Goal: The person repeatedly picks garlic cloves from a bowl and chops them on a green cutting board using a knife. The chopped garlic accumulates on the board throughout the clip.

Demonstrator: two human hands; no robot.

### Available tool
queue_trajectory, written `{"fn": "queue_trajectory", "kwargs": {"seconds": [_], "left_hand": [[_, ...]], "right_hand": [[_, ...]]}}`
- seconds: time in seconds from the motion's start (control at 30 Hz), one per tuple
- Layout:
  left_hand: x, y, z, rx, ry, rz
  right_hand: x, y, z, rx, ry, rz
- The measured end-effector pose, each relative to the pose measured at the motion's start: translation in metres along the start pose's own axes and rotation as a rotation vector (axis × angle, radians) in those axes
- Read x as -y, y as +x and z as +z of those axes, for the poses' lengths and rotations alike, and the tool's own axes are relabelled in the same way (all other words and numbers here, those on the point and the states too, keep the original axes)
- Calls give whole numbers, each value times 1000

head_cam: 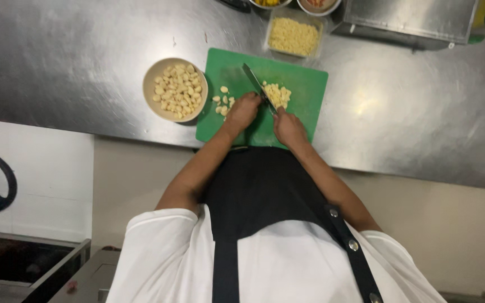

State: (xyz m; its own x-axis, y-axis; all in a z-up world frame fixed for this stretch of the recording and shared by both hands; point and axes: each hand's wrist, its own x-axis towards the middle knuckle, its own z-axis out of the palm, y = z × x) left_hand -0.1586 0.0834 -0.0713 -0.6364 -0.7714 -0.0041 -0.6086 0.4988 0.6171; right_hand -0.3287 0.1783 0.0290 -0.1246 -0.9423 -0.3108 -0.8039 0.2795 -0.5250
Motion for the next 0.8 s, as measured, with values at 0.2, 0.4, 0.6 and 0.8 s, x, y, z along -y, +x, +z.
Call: {"fn": "queue_trajectory", "kwargs": {"seconds": [0.2,0.4,0.6,0.8], "left_hand": [[-14,-2,-13,-14,17,30],[-16,-3,-10,-12,62,-8],[-4,2,3,-42,49,53],[-3,4,2,15,62,88]], "right_hand": [[6,6,-4,31,-5,18],[-3,9,2,69,-27,60],[-16,11,13,24,-51,12],[-6,5,2,51,-18,66]]}}
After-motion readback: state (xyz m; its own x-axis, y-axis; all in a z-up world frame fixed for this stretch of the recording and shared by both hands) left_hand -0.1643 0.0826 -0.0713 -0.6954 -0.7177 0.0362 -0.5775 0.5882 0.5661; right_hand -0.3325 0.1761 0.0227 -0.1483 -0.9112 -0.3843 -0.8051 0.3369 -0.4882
